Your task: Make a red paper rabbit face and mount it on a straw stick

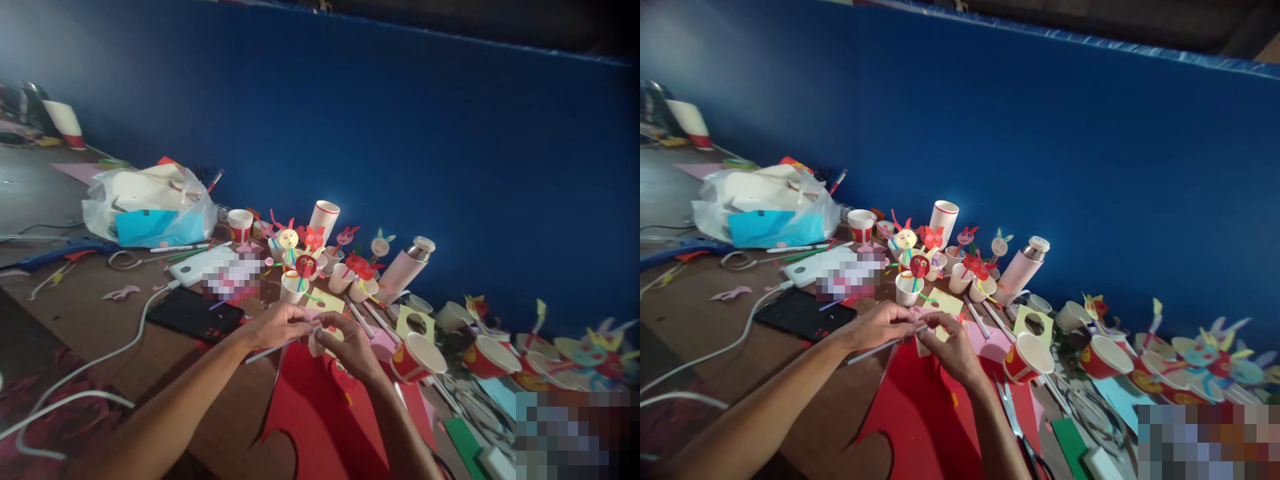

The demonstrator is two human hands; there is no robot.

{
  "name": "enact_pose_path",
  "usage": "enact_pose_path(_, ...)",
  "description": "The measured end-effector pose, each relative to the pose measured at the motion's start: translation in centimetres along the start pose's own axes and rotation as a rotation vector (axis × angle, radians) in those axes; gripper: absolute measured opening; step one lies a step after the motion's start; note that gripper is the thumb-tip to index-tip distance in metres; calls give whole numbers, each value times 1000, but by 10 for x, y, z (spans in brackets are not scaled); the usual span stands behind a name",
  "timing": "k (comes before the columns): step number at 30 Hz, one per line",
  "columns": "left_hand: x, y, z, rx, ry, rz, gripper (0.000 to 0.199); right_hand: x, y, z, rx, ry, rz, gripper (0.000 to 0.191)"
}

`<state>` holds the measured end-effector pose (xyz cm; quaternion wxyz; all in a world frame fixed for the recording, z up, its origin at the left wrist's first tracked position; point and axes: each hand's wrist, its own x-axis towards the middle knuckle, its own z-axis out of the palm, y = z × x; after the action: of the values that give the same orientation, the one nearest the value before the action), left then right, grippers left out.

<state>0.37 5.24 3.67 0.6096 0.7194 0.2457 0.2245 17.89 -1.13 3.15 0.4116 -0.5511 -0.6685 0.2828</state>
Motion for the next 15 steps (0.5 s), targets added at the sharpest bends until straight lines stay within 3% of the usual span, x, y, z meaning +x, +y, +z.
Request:
enact_pose_path(6,-4,10,-1,22,21,12,36,2,2,4,93,-22,-55,18)
enact_pose_path(15,-4,6,-2,-138,-28,-103,40,1,-8,3,80,24,51,13)
